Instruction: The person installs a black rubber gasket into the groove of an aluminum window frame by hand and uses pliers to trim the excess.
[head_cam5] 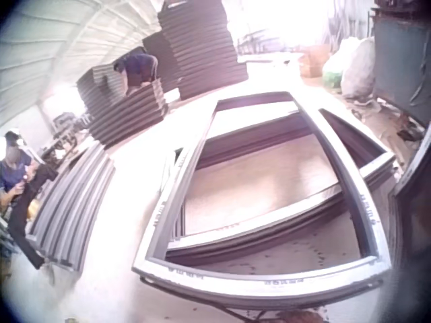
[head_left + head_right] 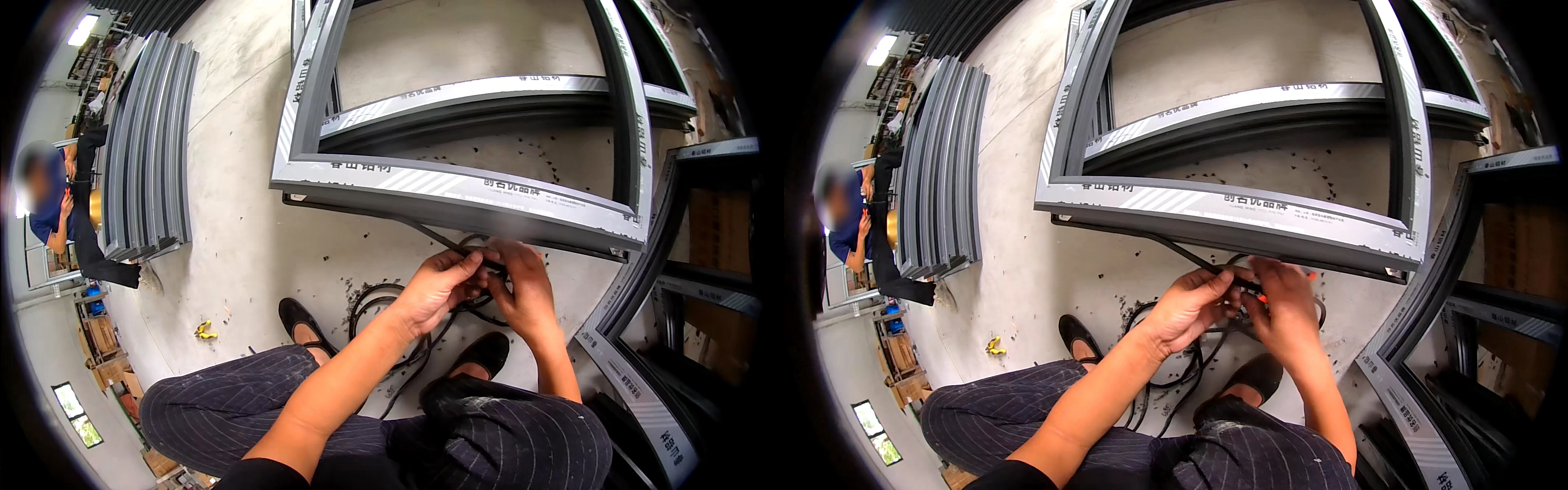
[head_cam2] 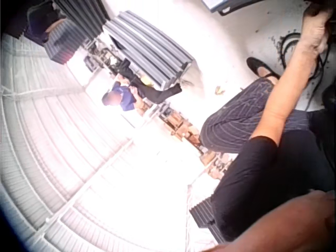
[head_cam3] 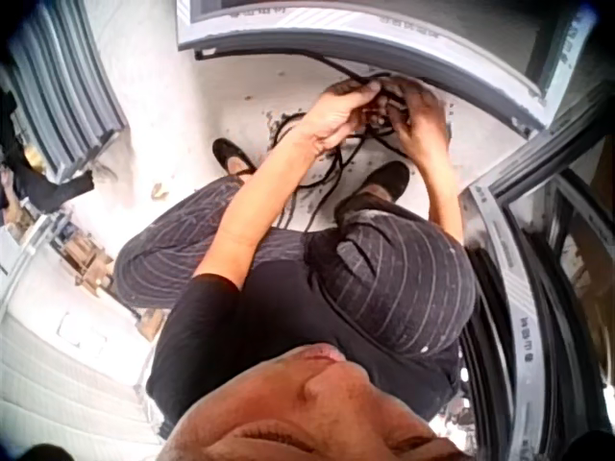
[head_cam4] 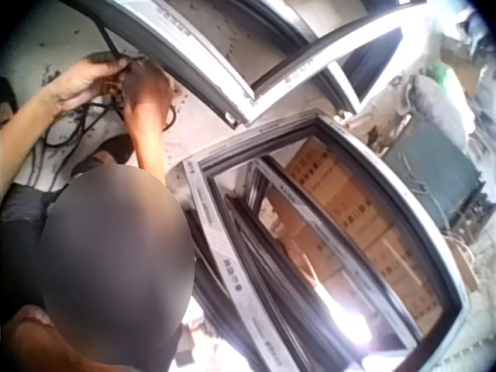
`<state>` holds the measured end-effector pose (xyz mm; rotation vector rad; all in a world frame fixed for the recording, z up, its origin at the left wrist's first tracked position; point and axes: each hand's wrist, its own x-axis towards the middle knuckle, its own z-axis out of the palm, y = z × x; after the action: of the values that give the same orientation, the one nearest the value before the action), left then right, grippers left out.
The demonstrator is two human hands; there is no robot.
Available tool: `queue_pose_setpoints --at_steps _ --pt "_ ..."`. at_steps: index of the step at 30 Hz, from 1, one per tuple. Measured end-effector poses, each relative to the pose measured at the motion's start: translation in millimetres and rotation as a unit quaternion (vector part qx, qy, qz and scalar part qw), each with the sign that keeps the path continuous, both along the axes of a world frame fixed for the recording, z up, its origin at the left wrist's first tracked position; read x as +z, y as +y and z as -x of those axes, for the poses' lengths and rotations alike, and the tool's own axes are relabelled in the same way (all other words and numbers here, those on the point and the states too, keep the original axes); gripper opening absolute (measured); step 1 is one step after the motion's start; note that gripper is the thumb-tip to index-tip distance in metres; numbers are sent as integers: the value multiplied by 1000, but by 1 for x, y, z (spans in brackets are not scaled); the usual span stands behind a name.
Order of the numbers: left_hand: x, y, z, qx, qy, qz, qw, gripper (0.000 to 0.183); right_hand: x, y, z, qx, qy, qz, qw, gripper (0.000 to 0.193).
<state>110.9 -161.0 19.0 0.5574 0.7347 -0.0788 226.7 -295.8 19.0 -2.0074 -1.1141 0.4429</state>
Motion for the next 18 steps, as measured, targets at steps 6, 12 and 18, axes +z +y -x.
queue_pose_setpoints --at_steps 6,12,18 --pt "23 6 -5 -57 71 -91 992 36 22 -20 -2 -101 113 -34 988 14" --pt "33 4 -10 -62 72 -442 892 31 33 -5 -18 -132 -131 18 982 18" --pt "44 1 -17 -64 62 -608 789 19 22 -1 -19 -134 -197 -1 971 21"
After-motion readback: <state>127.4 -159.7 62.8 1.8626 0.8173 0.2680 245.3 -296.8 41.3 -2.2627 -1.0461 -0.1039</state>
